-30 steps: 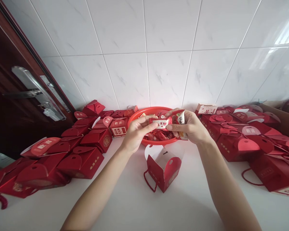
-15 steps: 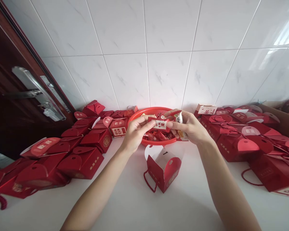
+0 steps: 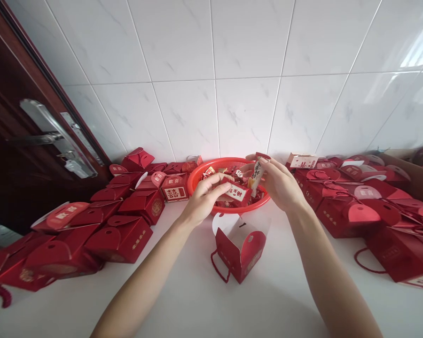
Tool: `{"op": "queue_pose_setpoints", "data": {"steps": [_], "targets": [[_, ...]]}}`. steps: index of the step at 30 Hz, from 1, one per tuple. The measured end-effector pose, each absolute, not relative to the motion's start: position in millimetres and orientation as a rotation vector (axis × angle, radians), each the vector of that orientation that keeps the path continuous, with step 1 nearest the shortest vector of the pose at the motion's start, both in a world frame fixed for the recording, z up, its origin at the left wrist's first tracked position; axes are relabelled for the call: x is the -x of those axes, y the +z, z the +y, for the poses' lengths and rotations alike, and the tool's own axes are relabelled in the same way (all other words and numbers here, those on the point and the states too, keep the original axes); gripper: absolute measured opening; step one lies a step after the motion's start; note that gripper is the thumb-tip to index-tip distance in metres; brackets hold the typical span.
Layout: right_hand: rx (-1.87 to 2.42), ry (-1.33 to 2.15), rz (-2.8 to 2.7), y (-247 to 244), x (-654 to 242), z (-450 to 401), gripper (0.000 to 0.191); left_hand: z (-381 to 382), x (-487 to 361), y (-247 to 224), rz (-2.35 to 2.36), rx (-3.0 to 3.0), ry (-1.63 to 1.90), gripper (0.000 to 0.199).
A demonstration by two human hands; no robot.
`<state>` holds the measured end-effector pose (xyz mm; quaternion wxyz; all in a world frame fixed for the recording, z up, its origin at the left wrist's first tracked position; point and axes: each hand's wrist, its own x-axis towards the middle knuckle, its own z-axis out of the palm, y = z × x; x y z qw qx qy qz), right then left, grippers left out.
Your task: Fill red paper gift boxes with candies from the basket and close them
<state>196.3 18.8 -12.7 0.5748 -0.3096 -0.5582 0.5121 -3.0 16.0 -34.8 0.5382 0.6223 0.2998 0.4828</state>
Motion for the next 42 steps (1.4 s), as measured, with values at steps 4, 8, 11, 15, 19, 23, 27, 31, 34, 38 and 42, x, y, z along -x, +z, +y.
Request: {"op": "queue_pose_setpoints", "data": {"steps": [4, 8, 11, 15, 19, 23, 27, 31, 34, 38, 42], "targets": [[0.670, 1.148, -1.429, -16.0, -194.9, 17.7, 0.037, 12.9, 1.3, -33.4, 0.722, -1.489, 1.096, 0.023], [0.577, 1.200, -1.463, -18.5, -191.9, 16.0, 0.036, 10.3, -1.3, -31.7, 0.725, -1.503, 1.110, 0.022], [0.544, 1.212, -1.457, -18.4, -190.3, 14.2, 0.036, 10.1, -2.1, -31.3, 0.740, -1.518, 1.146, 0.025], [0.587, 1.190, -1.470, -18.5, -189.7, 13.4, 0.040, 9.6, -1.6, -30.8, 0.729, -1.544, 1.123, 0.025], [0.661, 1.178, -1.447, -21.0, -189.5, 15.8, 0.046, 9.1, -1.0, -30.5, 0.734, -1.580, 1.145, 0.023], [0.721, 1.126, -1.368, -21.3, -189.5, 18.0, 0.043, 9.9, -1.2, -31.9, 0.756, -1.608, 1.224, 0.025], [0.746, 1.009, -1.344, -18.2, -189.7, 17.9, 0.035, 10.2, -1.0, -33.7, 0.808, -1.589, 1.320, 0.026], [0.740, 0.989, -1.307, -16.9, -191.3, 17.7, 0.033, 10.8, 0.3, -34.3, 0.809, -1.614, 1.334, 0.024], [0.720, 1.028, -1.290, -17.1, -192.3, 17.6, 0.031, 11.3, 1.0, -34.2, 0.795, -1.636, 1.314, 0.022], [0.761, 0.957, -1.291, -16.9, -192.4, 16.8, 0.029, 11.6, 2.4, -32.0, 0.805, -1.658, 1.242, 0.022], [0.833, 0.788, -1.327, -14.7, -195.3, 14.5, 0.027, 14.4, 10.7, -27.6, 0.886, -1.664, 1.215, 0.028]]}}
